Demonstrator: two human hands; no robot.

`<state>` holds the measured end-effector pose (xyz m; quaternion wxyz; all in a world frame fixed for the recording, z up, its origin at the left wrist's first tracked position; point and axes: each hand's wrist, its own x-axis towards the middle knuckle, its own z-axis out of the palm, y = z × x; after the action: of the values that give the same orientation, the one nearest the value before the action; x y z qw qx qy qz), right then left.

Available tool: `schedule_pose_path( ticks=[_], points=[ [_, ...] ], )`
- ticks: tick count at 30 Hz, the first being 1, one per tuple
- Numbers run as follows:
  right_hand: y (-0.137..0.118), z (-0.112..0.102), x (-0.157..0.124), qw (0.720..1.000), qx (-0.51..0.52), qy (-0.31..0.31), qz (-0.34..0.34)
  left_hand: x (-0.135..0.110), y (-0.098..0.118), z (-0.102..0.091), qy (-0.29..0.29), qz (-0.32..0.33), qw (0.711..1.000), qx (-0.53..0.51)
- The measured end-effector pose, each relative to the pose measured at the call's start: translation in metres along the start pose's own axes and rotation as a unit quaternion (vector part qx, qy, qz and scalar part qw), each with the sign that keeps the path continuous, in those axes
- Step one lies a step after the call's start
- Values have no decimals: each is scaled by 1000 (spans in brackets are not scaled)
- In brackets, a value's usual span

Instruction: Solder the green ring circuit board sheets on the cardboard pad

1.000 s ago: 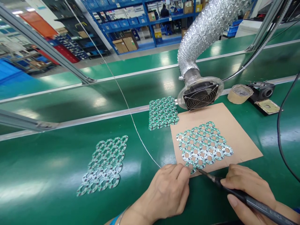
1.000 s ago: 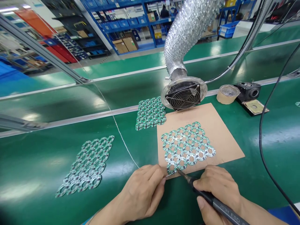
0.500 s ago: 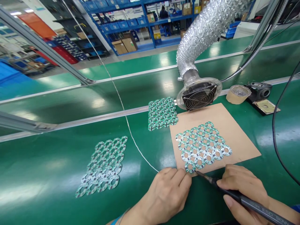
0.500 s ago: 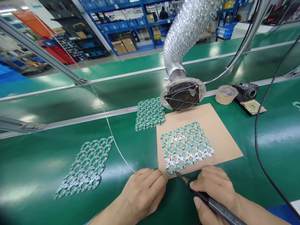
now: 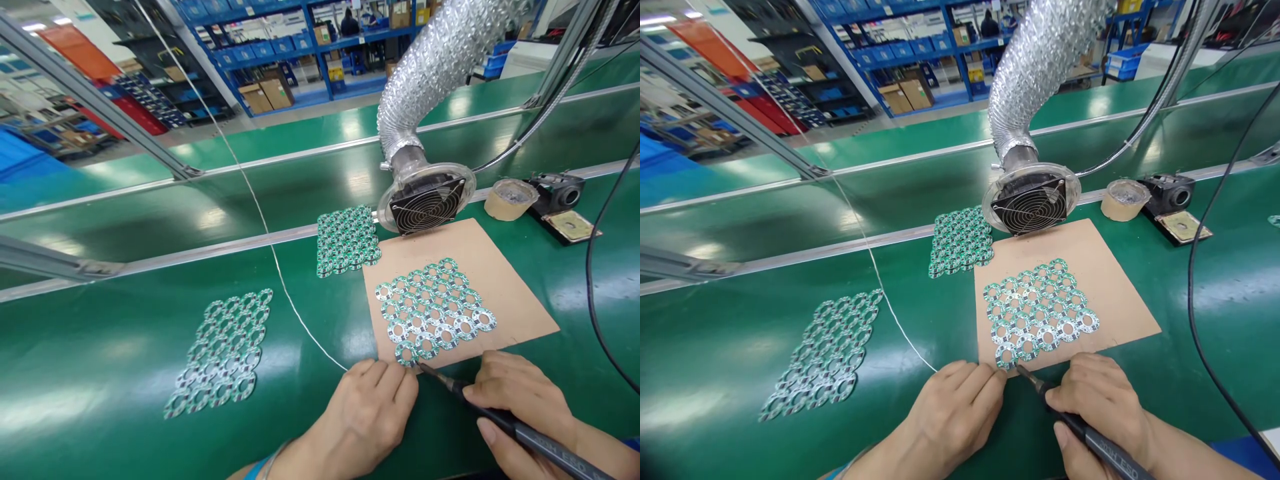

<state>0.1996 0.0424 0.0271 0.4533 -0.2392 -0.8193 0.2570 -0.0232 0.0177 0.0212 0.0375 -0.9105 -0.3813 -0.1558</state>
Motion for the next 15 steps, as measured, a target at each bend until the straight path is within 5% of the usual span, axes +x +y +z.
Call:
schedule_pose_path(
  ticks=[7, 15],
  points=[
    [-4, -2, 2, 1000, 14, 15, 12, -2, -14, -11, 22, -98, 986, -131],
    [-5, 0, 2, 1000, 11, 14, 4, -3, -38, -31, -161, -92, 972, -143]
  ],
)
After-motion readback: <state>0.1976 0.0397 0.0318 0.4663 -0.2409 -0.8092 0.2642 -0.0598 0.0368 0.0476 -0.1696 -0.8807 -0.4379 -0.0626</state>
